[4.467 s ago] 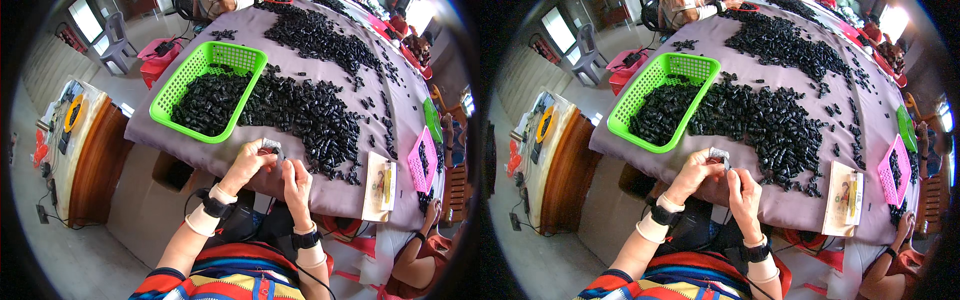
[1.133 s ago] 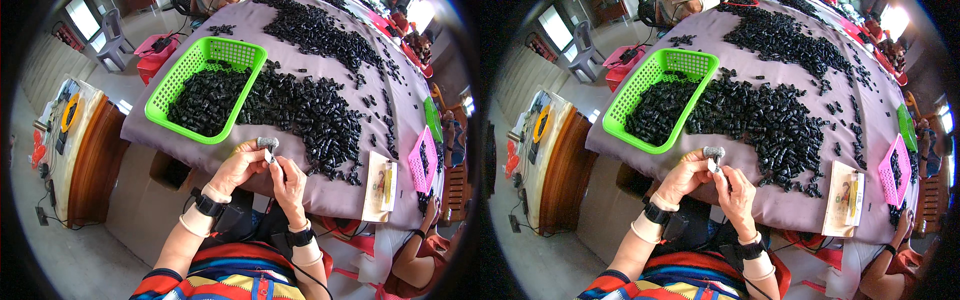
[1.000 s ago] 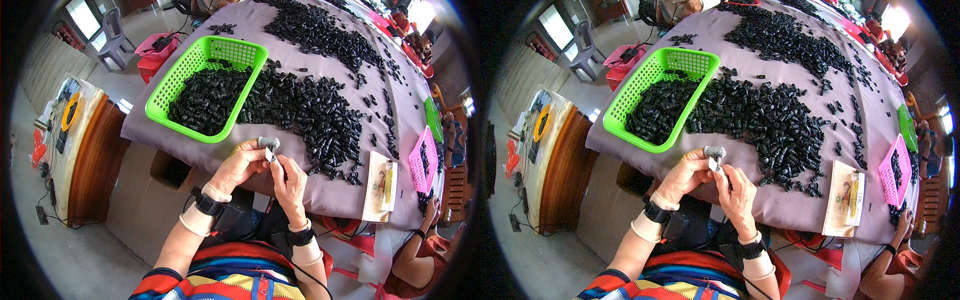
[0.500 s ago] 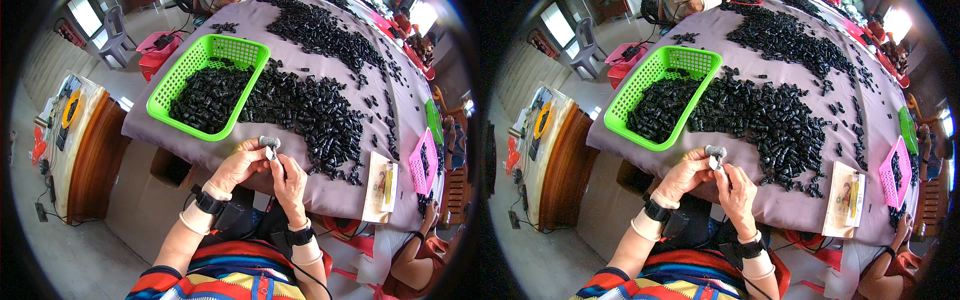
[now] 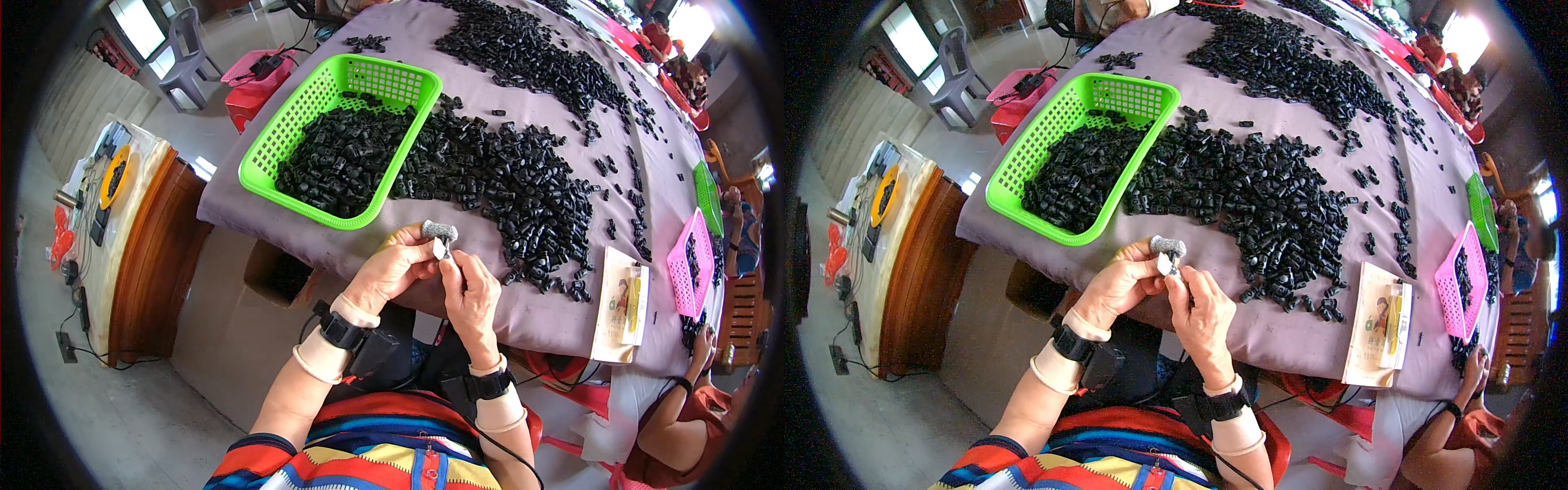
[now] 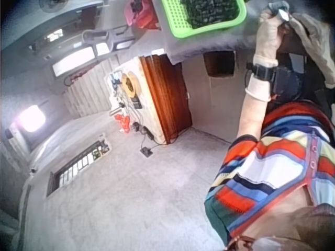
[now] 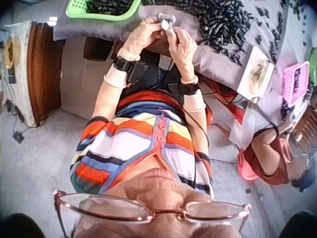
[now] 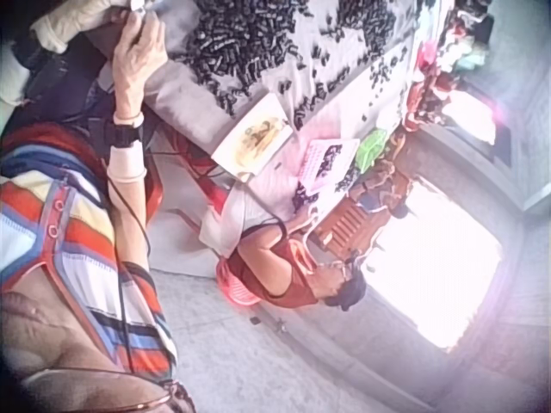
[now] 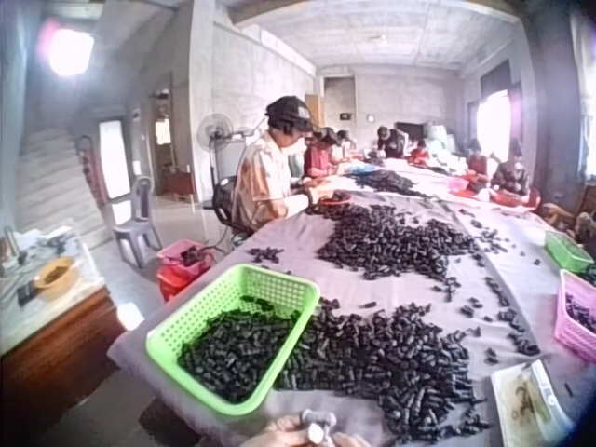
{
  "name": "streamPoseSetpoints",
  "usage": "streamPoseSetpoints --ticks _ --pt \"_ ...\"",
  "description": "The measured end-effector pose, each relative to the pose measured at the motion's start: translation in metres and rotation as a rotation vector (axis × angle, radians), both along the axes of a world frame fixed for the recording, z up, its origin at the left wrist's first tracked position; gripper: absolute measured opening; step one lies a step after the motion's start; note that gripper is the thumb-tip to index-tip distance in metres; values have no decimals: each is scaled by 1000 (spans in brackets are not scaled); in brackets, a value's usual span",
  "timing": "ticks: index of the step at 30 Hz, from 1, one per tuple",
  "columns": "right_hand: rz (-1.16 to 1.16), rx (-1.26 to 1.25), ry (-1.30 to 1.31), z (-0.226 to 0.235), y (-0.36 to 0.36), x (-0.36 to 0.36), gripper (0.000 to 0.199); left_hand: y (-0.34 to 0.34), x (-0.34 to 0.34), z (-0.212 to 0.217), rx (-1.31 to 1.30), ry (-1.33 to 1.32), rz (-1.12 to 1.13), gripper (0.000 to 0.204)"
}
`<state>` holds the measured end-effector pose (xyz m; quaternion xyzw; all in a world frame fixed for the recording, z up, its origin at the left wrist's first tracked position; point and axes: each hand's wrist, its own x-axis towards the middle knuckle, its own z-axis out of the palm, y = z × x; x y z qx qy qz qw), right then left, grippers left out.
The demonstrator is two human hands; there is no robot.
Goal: Manually assembling small black plastic components by hand at a workstation.
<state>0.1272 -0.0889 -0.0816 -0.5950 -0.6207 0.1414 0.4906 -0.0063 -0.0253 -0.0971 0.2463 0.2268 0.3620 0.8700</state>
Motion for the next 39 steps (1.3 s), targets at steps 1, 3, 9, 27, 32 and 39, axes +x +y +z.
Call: streamPoseSetpoints --ticks 1,3,9,27,32,39 --pt "-3 -6 -6 0 0 0 12 0 0 0 -1 0 1 20" --pt "-5 -12 -13 0 0 0 12 0 0 -1 -6 3 6 19" --pt "-20 -5 -19 -1 1 -2 12 0 1 0 -5 -4 -4 19" --pt "-4 22 -64 -1 -3 -2 14 -1 1 0 -26 16 12 20" --pt "-10 13 -60 1 -3 -2 13 -1 2 2 -49 48 18 19" --pt "-24 14 -36 0 -1 -2 12 1 0 -2 -33 24 -5 20"
